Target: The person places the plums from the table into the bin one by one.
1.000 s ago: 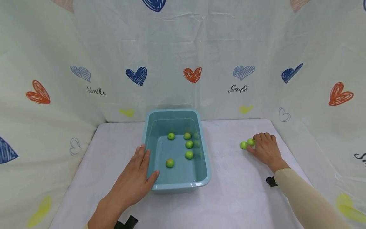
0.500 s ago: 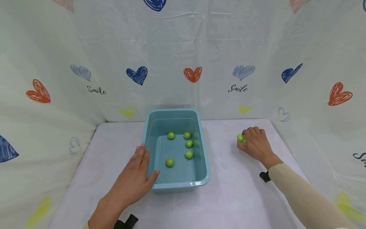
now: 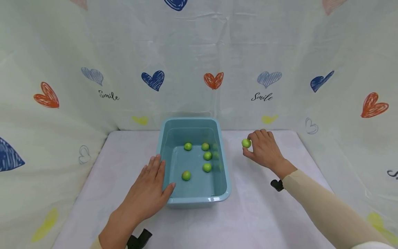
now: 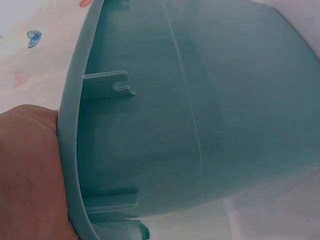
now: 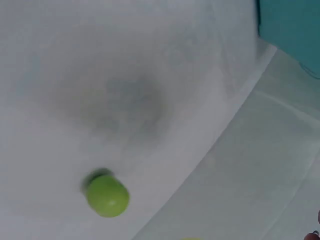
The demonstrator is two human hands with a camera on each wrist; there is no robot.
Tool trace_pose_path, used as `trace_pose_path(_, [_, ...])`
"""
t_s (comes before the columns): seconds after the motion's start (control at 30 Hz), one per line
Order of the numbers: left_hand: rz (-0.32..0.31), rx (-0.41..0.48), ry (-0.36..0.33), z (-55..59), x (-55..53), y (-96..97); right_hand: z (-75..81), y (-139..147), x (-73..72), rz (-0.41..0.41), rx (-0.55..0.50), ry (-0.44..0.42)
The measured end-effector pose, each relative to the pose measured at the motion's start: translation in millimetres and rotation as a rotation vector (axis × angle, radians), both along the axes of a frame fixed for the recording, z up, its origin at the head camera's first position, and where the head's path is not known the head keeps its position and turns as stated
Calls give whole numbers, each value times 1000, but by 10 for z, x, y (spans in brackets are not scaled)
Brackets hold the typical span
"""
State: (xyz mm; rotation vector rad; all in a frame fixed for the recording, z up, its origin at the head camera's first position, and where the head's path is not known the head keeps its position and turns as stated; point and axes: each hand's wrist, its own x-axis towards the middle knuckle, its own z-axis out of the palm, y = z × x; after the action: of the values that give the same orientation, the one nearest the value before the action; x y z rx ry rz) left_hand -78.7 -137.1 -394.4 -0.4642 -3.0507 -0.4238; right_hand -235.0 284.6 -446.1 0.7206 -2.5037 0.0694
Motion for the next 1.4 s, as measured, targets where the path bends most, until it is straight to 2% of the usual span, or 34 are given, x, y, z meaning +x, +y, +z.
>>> trace_pose_path(0.4, [-12,-5,-29,8,-9,-15,560,-647,11,114,15,-27])
trace_pose_path(0.67, [-14,8,-27,-4,-2,-22,769,-1035,11,218,46,-21])
trace_pose_path(0.9, [-10,17,-18,-22,-4,-23,759,-1346,24,288,89,-46])
trace_pose_path(1.07, [-12,18,-10,-25,-1,-18,686,-1521,46,336,129,-20])
trace_pose_path(1.4, [-24,25,5,-27,-1,-21,533,-1750,88,395,173,-58])
